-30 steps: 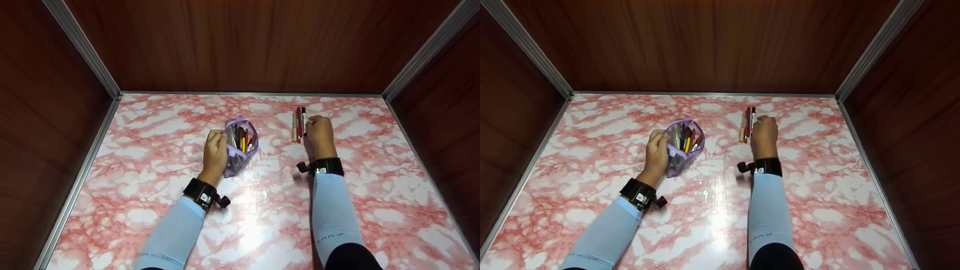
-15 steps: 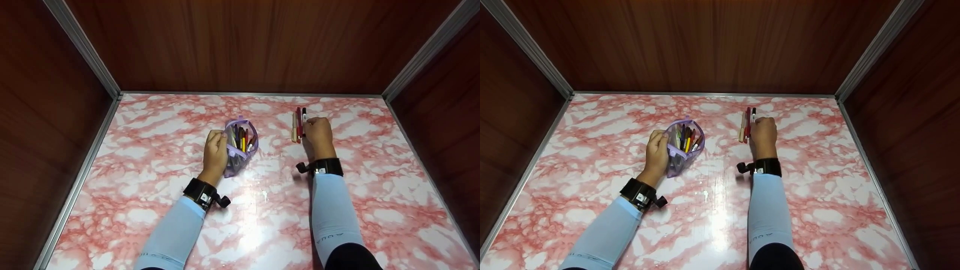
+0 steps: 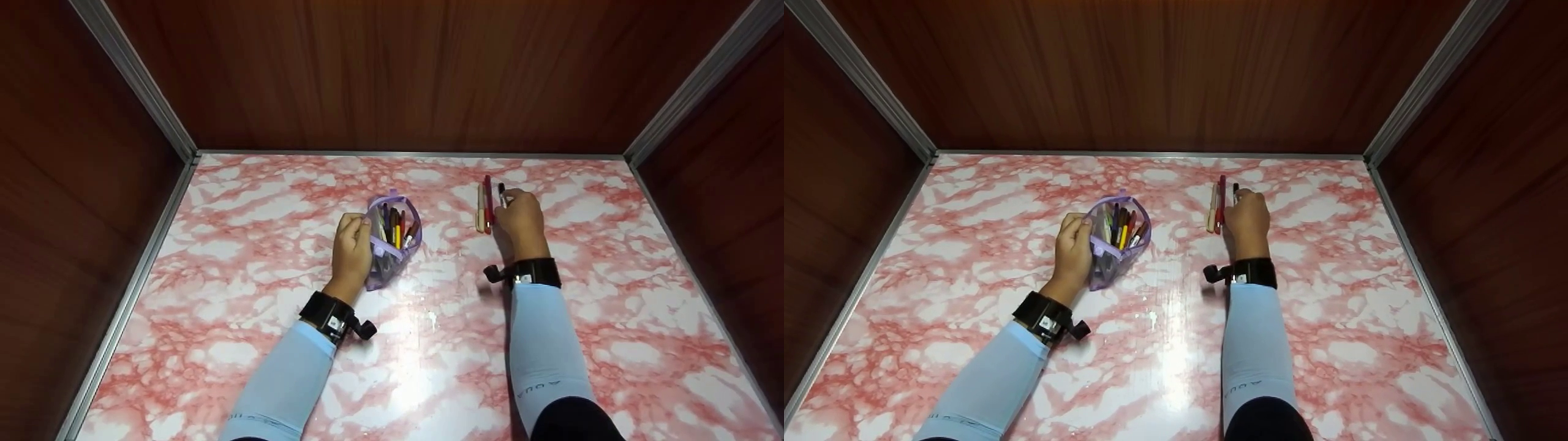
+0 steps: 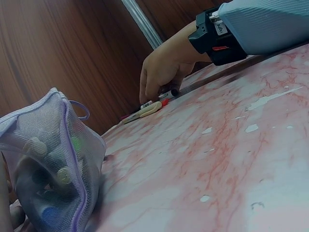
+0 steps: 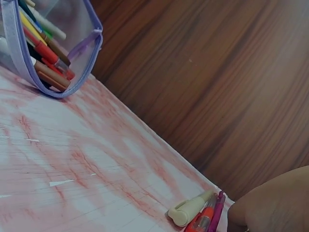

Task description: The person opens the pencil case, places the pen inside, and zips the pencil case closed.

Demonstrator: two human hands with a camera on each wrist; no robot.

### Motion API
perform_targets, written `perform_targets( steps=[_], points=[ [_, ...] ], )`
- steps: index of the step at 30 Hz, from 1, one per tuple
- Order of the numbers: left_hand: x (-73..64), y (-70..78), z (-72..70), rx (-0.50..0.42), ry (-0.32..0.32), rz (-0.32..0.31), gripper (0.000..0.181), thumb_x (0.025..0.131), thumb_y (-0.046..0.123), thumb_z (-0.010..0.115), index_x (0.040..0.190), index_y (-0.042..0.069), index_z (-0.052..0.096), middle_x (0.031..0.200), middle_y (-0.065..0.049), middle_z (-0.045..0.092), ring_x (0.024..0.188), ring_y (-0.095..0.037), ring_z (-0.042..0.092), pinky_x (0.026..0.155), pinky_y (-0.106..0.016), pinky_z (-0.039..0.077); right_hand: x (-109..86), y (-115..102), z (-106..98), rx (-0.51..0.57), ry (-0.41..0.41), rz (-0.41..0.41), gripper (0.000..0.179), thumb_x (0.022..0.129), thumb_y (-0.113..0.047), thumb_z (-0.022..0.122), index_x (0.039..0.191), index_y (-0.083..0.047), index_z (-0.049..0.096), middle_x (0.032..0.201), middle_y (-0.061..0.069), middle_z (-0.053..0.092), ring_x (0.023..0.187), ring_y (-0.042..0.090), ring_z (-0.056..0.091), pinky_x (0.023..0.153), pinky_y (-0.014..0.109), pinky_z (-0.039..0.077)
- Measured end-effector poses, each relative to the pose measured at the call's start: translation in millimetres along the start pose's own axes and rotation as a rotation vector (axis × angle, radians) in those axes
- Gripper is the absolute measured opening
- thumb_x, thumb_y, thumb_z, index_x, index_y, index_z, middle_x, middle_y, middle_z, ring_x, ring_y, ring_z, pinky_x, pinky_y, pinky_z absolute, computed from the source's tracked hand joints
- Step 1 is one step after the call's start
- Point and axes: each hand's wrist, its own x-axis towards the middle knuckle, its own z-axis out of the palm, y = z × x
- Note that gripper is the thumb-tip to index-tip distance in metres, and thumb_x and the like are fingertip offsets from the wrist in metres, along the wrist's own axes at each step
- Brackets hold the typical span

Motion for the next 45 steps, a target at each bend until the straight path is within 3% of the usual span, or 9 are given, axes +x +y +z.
perform_targets(
  steps=[5,9,13,18,24,28,32,40,45],
  points=[
    [0.8,-0.9,0.3,0.001,0.010,-0.023,0.033,0.116,0.019,0.057,0.104,-0.002,0.078,0.121,-0.014,0.066,0.107,-0.025,0.064,0.096,-0.033,0.054,-0.8,-1.2,-1.8,-0.024,-0.020,0.039,0.056,0.105,-0.018,0.064,0.157,0.002,0.061,0.152,0.031,0.068,0.139,0.051,0.065,0.118,0.064,0.053],
    [1.1,-1.7,0.4,0.029,0.023,-0.026,0.033,0.117,0.020,0.056,0.104,-0.002,0.077,0.118,-0.014,0.065,0.105,-0.025,0.063,0.093,-0.033,0.053,5.9,5.9,0.2,-0.030,-0.005,0.034,0.053,0.104,-0.016,0.063,0.154,0.002,0.063,0.146,0.032,0.071,0.134,0.052,0.068,0.114,0.065,0.055],
    [0.7,-1.3,-0.1,0.071,0.028,-0.025,0.033,0.117,0.021,0.055,0.103,0.000,0.077,0.116,-0.013,0.066,0.104,-0.025,0.063,0.093,-0.035,0.053,-5.9,-9.9,-9.0,0.092,-0.059,0.045,0.051,0.106,-0.019,0.062,0.152,0.003,0.065,0.136,0.031,0.073,0.119,0.044,0.071,0.102,0.056,0.061],
    [0.3,-1.1,-0.4,0.087,0.029,-0.005,0.032,0.116,0.019,0.056,0.101,0.000,0.076,0.113,-0.013,0.066,0.103,-0.026,0.062,0.094,-0.037,0.052,-15.5,-35.9,-20.8,0.210,-0.214,0.000,0.049,0.104,-0.023,0.066,0.149,-0.004,0.069,0.119,0.017,0.069,0.095,0.023,0.064,0.082,0.037,0.056],
    [0.9,-1.2,-0.7,0.070,0.042,0.014,0.030,0.115,0.016,0.056,0.100,-0.001,0.076,0.110,-0.015,0.066,0.103,-0.027,0.062,0.094,-0.038,0.052,-27.0,-70.3,-13.3,0.289,-0.414,-0.116,0.049,0.097,-0.016,0.070,0.145,-0.011,0.073,0.089,0.004,0.067,0.066,0.015,0.057,0.062,0.033,0.051],
    [0.8,-1.3,-0.6,0.056,0.042,0.008,0.030,0.115,0.016,0.057,0.100,-0.002,0.076,0.112,-0.015,0.065,0.105,-0.027,0.062,0.096,-0.037,0.053,-34.9,-87.6,0.4,0.293,-0.548,-0.194,0.040,0.098,-0.017,0.075,0.138,-0.009,0.076,0.090,0.002,0.071,0.070,0.013,0.064,0.068,0.036,0.061],
    [0.4,-1.3,-0.3,0.039,0.044,0.000,0.030,0.115,0.016,0.057,0.100,-0.002,0.076,0.113,-0.015,0.065,0.105,-0.026,0.062,0.096,-0.037,0.053,-40.2,-98.1,11.8,0.301,-0.622,-0.230,0.035,0.099,-0.017,0.077,0.132,-0.006,0.077,0.094,0.003,0.074,0.076,0.016,0.070,0.076,0.040,0.066],
    [0.6,-0.6,-0.4,0.040,0.038,-0.011,0.030,0.115,0.016,0.057,0.102,-0.002,0.077,0.115,-0.015,0.065,0.107,-0.027,0.063,0.097,-0.037,0.053,-46.4,-108.7,26.1,0.335,-0.640,-0.266,0.027,0.097,-0.010,0.076,0.123,-0.002,0.079,0.089,-0.002,0.076,0.069,0.012,0.064,0.065,0.028,0.057],
    [0.9,-1.1,-0.1,0.026,0.025,0.002,0.030,0.115,0.016,0.056,0.101,-0.001,0.077,0.113,-0.015,0.065,0.103,-0.024,0.062,0.093,-0.033,0.052,-53.9,-118.4,47.5,0.367,-0.530,-0.256,0.025,0.096,-0.015,0.081,0.120,-0.006,0.080,0.092,-0.002,0.076,0.075,0.011,0.068,0.068,0.025,0.058]
  ],
)
